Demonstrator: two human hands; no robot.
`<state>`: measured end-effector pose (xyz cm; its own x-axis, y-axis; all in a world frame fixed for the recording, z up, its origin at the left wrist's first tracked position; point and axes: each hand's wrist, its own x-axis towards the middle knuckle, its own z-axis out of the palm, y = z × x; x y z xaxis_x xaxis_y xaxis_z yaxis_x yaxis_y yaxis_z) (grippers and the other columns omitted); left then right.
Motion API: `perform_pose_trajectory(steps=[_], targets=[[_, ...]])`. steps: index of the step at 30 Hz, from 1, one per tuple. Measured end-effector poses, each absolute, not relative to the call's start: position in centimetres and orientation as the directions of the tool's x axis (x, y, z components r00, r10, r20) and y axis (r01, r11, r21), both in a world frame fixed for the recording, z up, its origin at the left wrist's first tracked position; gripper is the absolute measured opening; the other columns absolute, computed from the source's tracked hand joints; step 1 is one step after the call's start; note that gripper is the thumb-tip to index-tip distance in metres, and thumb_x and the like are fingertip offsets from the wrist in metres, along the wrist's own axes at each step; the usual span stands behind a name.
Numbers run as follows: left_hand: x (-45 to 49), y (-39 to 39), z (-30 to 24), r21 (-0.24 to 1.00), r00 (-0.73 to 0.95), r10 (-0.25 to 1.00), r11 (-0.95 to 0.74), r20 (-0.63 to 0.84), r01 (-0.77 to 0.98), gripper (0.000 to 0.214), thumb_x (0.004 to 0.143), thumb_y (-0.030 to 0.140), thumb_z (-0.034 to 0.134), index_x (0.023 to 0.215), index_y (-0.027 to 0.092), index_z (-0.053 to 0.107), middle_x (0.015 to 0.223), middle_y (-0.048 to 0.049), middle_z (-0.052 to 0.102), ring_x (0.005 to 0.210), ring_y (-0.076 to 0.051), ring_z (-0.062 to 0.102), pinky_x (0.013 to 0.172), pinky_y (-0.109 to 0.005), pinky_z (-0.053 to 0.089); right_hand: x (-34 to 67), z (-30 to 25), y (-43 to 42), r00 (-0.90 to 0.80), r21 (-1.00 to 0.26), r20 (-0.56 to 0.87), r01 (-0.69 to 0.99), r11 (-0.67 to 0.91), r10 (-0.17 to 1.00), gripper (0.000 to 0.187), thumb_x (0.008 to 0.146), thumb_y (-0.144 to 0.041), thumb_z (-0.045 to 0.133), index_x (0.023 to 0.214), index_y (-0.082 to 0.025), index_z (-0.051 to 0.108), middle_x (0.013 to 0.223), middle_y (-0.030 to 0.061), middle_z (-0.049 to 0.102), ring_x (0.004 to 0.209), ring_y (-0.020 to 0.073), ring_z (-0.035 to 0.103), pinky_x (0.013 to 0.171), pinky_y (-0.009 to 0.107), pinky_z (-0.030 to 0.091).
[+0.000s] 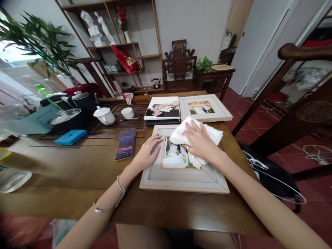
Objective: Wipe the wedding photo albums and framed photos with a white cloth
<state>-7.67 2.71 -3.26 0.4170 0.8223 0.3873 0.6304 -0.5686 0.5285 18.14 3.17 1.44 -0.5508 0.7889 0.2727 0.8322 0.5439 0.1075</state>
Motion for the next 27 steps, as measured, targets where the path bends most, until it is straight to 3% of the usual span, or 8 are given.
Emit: perform_pose_trajectory(steps=[4,8,11,15,18,23,25,27], targets=[[-7.7,2.8,-3.3,0.529,0.421,0.817,-0.576,0.394,0.624,0.029,0.095,0.019,0.045,0.12,0.015,0.059,0.135,-0.0156,0.056,0.138,-0.029,0.042,0.114,-0.052,0.036,17.9,1.0,3.0,-0.515,0.042,0.175,0.856,0.516,0.839,0.067,0.076,-0.013,0.053,0.143,-0.018,0.046,0.15,0.0149,0.043,0.144,0.0384,0.02,0.109,0.067,0.021],[-7.7,2.8,-3.3,0.532,0.418,0.819,-0.574,0.394,0.623,0.029,0.095,0.019,0.045,0.12,0.015,0.06,0.134,-0.0156,0.056,0.137,-0.029,0.043,0.113,-0.053,0.036,17.3,2.5,1.2,-0.573,-0.052,0.03,0.817,0.574,0.819,0.077,0.068,-0.001,0.046,0.142,-0.022,0.049,0.145,0.0097,0.05,0.144,0.0389,0.018,0.109,0.07,0.021],[-7.7,2.7,-3.3,0.532,0.418,0.821,-0.571,0.389,0.625,0.029,0.095,0.019,0.046,0.12,0.015,0.059,0.135,-0.0159,0.056,0.138,-0.029,0.042,0.114,-0.052,0.036,17.4,4.6,-1.5,-0.696,-0.238,-0.115,0.712,0.661,0.708,0.082,0.063,0.005,0.041,0.137,-0.026,0.055,0.144,0.0029,0.052,0.144,0.0303,0.024,0.114,0.058,0.025],[-7.7,2.7,-3.4,0.528,0.42,0.818,-0.575,0.394,0.624,0.029,0.095,0.018,0.046,0.12,0.015,0.059,0.135,-0.0156,0.056,0.138,-0.028,0.041,0.115,-0.051,0.035,18.3,6.7,-4.3,-0.799,-0.437,-0.217,0.593,0.676,0.56,0.081,0.062,0.006,0.04,0.126,-0.038,0.064,0.133,-0.0101,0.06,0.134,0.0194,0.044,0.112,0.037,0.036],[-7.7,2.7,-3.3,0.521,0.426,0.816,-0.577,0.39,0.628,0.029,0.095,0.018,0.045,0.121,0.014,0.058,0.135,-0.0162,0.056,0.138,-0.028,0.041,0.115,-0.051,0.034,19.0,6.3,-3.8,-0.74,-0.355,-0.156,0.66,0.662,0.655,0.078,0.063,0.006,0.041,0.123,-0.038,0.066,0.132,-0.0087,0.062,0.129,0.0207,0.051,0.108,0.038,0.042],[-7.8,2.7,-3.3,0.528,0.428,0.818,-0.575,0.385,0.625,0.029,0.095,0.018,0.046,0.121,0.016,0.058,0.136,-0.0156,0.055,0.138,-0.028,0.041,0.114,-0.053,0.035,20.5,3.2,0.9,-0.494,0.072,0.179,0.869,0.49,0.851,0.07,0.07,0.007,0.038,0.129,-0.021,0.062,0.141,0.0063,0.055,0.137,0.0316,0.039,0.111,0.058,0.03],[-7.8,2.7,-3.2,0.531,0.426,0.82,-0.572,0.382,0.625,0.029,0.095,0.019,0.046,0.121,0.016,0.058,0.136,-0.0153,0.055,0.139,-0.028,0.041,0.114,-0.053,0.034,21.3,2.2,2.7,-0.425,0.135,0.266,0.905,0.403,0.865,0.068,0.073,0.006,0.039,0.134,-0.017,0.058,0.143,0.0095,0.052,0.137,0.0334,0.038,0.11,0.058,0.03],[-7.8,2.7,-3.2,0.541,0.421,0.824,-0.566,0.379,0.622,0.029,0.095,0.02,0.046,0.12,0.016,0.059,0.135,-0.0152,0.056,0.138,-0.028,0.041,0.114,-0.053,0.034,21.8,1.3,3.9,-0.397,0.123,0.288,0.918,0.377,0.872,0.067,0.075,0.005,0.039,0.137,-0.015,0.054,0.144,0.0108,0.051,0.138,0.033,0.037,0.109,0.056,0.032]])
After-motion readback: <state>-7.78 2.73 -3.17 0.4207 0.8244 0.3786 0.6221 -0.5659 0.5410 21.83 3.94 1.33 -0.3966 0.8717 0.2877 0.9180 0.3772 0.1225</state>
